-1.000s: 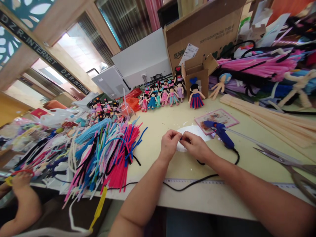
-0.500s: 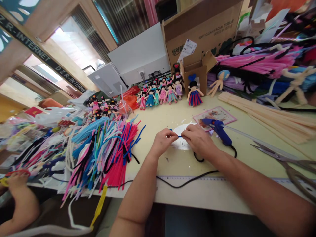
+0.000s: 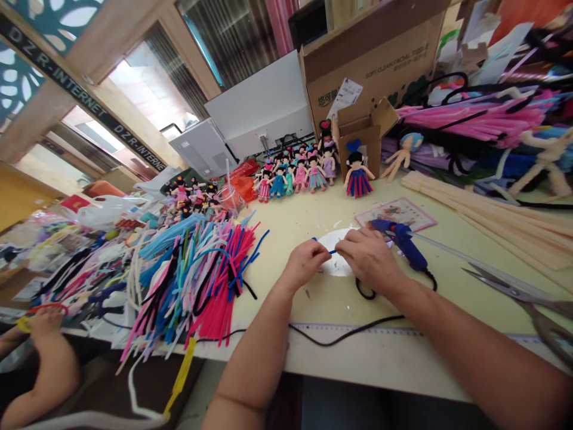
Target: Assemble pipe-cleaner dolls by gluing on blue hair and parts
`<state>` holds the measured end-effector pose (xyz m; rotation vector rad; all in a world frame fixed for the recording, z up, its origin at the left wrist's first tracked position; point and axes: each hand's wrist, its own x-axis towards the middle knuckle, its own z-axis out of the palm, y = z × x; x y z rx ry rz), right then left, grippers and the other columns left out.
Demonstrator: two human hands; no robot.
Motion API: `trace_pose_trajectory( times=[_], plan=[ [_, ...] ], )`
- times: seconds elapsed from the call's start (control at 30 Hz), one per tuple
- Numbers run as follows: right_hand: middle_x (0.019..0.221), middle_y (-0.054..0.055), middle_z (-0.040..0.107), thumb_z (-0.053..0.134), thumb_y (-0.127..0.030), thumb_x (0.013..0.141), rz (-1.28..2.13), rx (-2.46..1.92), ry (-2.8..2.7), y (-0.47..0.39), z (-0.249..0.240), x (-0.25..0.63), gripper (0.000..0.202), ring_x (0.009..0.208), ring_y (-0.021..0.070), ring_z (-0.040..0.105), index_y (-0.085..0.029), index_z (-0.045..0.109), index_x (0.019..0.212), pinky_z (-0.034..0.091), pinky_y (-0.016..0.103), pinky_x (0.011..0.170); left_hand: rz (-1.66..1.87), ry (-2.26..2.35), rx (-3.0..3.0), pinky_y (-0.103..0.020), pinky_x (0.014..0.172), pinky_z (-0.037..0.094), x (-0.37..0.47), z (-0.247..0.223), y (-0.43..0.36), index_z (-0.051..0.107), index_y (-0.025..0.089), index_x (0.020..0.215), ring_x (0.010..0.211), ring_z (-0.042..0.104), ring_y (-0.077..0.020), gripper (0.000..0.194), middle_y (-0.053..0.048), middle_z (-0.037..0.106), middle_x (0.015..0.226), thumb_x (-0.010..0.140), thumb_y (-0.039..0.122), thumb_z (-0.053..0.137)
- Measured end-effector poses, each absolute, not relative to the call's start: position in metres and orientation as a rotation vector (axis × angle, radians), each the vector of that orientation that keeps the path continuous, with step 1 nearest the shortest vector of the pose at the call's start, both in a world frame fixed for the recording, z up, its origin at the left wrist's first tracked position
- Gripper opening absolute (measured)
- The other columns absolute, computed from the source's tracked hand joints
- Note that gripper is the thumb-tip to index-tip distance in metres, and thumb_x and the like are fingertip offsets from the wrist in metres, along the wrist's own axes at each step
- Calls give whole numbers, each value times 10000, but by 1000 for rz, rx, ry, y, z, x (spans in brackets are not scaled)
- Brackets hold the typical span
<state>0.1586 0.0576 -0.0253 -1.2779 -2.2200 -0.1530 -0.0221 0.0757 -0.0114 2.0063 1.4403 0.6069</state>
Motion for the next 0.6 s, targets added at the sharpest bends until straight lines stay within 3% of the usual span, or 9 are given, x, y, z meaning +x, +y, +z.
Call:
trace_pose_trajectory(
  times=[0.27, 0.6],
  plan=[
    [731, 43, 597, 490, -218, 904, -21, -1275, -2115, 56, -31, 152, 185, 757, 185, 507, -169, 609, 771, 279, 304, 705, 1007, 1366, 1551, -240, 644, 379, -15, -21, 78, 583, 158, 704, 644, 459, -99, 199, 32, 533, 651, 740, 351, 610],
    [734, 60, 582, 422, -193, 912, 55, -1270, -2063, 54, -45, 132, 210, 725, 190, 491, -170, 562, 758, 317, 294, 698, 1199, 1380, 1331, -244, 690, 417, 8, -28, 71, 556, 159, 700, 667, 483, -99, 171, 25, 541, 665, 728, 324, 593]
  ],
)
